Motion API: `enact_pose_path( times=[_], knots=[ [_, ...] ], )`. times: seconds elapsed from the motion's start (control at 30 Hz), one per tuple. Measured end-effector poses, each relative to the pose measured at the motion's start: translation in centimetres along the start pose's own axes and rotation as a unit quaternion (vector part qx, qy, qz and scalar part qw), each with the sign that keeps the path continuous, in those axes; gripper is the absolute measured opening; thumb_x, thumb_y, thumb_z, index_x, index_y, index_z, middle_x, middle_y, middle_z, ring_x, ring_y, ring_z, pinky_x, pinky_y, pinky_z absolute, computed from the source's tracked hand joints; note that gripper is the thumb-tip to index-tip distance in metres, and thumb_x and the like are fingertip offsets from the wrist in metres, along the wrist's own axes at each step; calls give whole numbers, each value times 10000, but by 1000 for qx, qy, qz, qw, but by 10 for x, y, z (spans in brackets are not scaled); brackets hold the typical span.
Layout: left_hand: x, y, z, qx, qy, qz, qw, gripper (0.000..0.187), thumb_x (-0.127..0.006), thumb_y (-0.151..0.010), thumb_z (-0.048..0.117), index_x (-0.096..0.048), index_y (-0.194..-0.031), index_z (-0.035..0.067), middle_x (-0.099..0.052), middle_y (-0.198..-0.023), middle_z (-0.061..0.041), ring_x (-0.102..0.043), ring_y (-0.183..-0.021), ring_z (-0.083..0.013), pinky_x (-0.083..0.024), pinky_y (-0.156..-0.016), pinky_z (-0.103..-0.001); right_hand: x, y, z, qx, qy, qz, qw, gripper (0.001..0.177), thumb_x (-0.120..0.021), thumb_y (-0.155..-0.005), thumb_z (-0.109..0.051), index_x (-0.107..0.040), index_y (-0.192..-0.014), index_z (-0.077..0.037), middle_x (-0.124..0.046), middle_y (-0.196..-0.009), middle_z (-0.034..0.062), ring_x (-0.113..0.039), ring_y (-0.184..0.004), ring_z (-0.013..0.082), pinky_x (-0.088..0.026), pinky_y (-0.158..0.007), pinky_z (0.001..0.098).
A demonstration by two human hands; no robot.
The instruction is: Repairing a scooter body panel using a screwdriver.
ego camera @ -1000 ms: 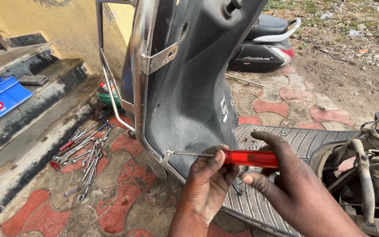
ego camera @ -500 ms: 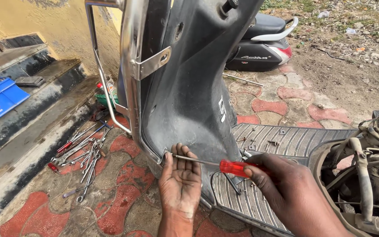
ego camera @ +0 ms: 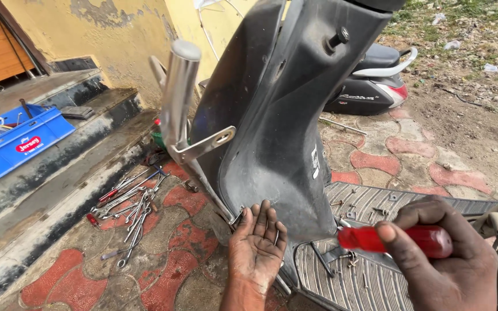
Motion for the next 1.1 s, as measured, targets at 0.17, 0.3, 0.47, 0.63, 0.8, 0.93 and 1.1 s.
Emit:
enact_pose_path(
  times=[0.17, 0.3, 0.47, 0.63, 0.8, 0.93, 1.1],
  knots=[
    [-7, 8, 3, 9, 1, 5, 1000, 268, -697, -896, 279, -652, -1087, 96, -748, -1169, -69, -702, -1002, -195, -577, -826, -386, -28, -1, -17, -3, -159, -82, 984, 167, -743, -935, -82, -618, -978, 20, -667, -1012, 127, -694, -851, 199, -604, -676, 368],
    [5, -1, 3, 14, -7, 42, 999, 293, -681, -914, 312, -641, -1125, 112, -742, -1206, -37, -684, -1031, -171, -541, -842, -372, -74, -1, -105, 147, -27, -136, 979, 600, -845, -811, -208, -662, -1365, -68, -708, -775, 26, -655, -746, 76, -536, -712, 233],
    [6, -7, -1, 1, 2, -14, 1000, 366, -670, -917, 354, -639, -1168, 90, -713, -1203, -31, -674, -1024, -179, -557, -855, -390, -122, -17, -200, 125, 51, -205, 969, 822, -877, -820, -301, -548, -1558, -148, -585, -644, 62, -500, -627, 99, -450, -557, 281],
    [-3, 7, 2, 1, 11, 3, 1000, 405, -630, -885, 363, -673, -1137, 49, -734, -1134, -50, -711, -981, -192, -594, -838, -403, -154, -19, -240, 186, 130, -239, 944, 370, -844, -887, -417, -768, -1052, -94, -681, -611, 2, -651, -526, 58, -515, -504, 260],
    [18, -23, -11, 44, 206, -6, 978, 173, -736, -916, 229, -690, -984, 77, -709, -932, -38, -644, -801, -141, -546, -713, -306, -143, -20, -232, 158, 98, -185, 965, 234, -725, -920, -277, -740, -881, -47, -692, -571, 17, -630, -513, 55, -484, -463, 256],
    [13, -17, -20, 15, 243, -19, 970, 162, -722, -911, 247, -685, -970, 100, -701, -898, -28, -650, -781, -139, -542, -698, -295, -139, -18, -234, 130, 98, -169, 972, 230, -729, -907, -277, -733, -901, -48, -699, -596, 7, -595, -507, 54, -466, -447, 246],
    [18, -3, -30, 18, 243, -73, 967, 231, -671, -892, 287, -692, -977, 73, -743, -935, -33, -658, -773, -147, -557, -698, -300, -148, -17, -235, 149, 117, -177, 966, 302, -807, -812, -343, -742, -925, -70, -736, -637, -4, -683, -541, 52, -539, -463, 221]
  ],
)
Point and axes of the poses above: each hand's wrist, its own y-axis away from the middle knuckle, its own x-axis out of the back of the hand, z = x × y, the point moved 4 cm from there along -y, towards the middle knuckle
